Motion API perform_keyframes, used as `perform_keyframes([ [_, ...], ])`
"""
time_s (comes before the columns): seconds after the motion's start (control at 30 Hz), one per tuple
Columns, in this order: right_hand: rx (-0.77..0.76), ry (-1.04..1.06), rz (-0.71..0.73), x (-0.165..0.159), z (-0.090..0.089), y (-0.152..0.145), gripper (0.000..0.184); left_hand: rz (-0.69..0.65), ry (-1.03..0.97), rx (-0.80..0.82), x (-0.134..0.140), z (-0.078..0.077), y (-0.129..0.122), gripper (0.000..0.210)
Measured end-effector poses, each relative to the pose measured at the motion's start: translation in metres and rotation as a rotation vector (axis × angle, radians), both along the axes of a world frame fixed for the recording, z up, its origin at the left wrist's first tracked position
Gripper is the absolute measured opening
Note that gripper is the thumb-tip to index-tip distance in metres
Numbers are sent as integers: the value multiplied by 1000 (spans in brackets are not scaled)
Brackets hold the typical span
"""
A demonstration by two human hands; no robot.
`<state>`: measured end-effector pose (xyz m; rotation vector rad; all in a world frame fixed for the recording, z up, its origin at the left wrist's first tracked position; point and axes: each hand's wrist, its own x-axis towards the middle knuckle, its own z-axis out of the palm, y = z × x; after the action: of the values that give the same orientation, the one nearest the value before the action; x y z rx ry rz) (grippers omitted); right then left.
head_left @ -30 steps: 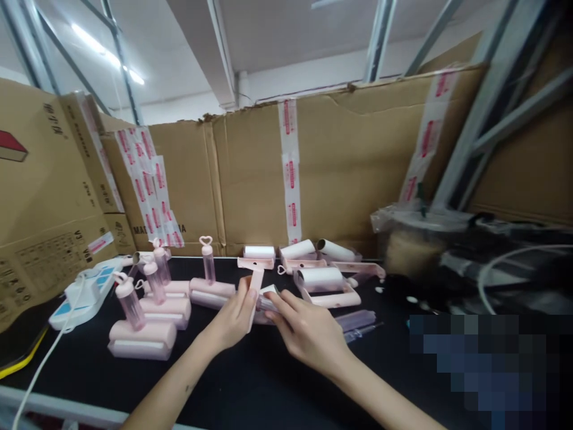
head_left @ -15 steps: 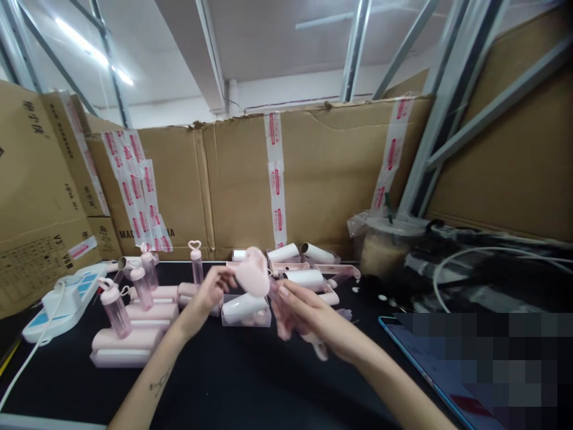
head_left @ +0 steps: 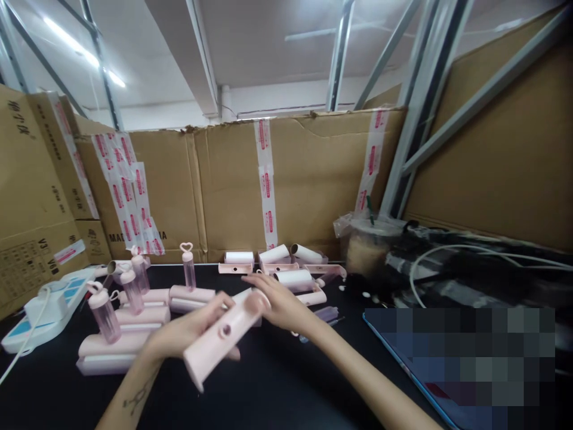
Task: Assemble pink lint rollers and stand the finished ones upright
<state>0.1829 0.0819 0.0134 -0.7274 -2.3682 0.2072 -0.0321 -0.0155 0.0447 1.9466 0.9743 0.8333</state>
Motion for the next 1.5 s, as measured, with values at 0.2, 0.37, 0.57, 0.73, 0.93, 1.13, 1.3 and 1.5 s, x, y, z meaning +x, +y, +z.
perform_keyframes([
  [0.2,-136,-94,33,3,-15,22,39,-172,466,-97,8,-27,8,41],
  [0.37,-164,89,47,16,-7,26,34,-41,614,-63,9,-37,14,28],
  [0.57,-275,396,-37,19,16,10,35,37,435,222,-2,-17,13,46],
  [0.73,-273,259,243,-2,26,-7,48,353,211,553,7,-14,21,70],
  [0.93,-133,-195,99,-8,27,30,29,508,200,357,5,-31,36,62],
  [1.13,-138,-433,93,-18,7,57,24,424,334,360,7,-35,39,45],
  [1.3,-111,-258,70,-14,11,47,18,475,351,339,12,-35,39,44],
  [1.5,-178,188,17,-17,12,22,35,544,270,255,11,-37,43,42],
])
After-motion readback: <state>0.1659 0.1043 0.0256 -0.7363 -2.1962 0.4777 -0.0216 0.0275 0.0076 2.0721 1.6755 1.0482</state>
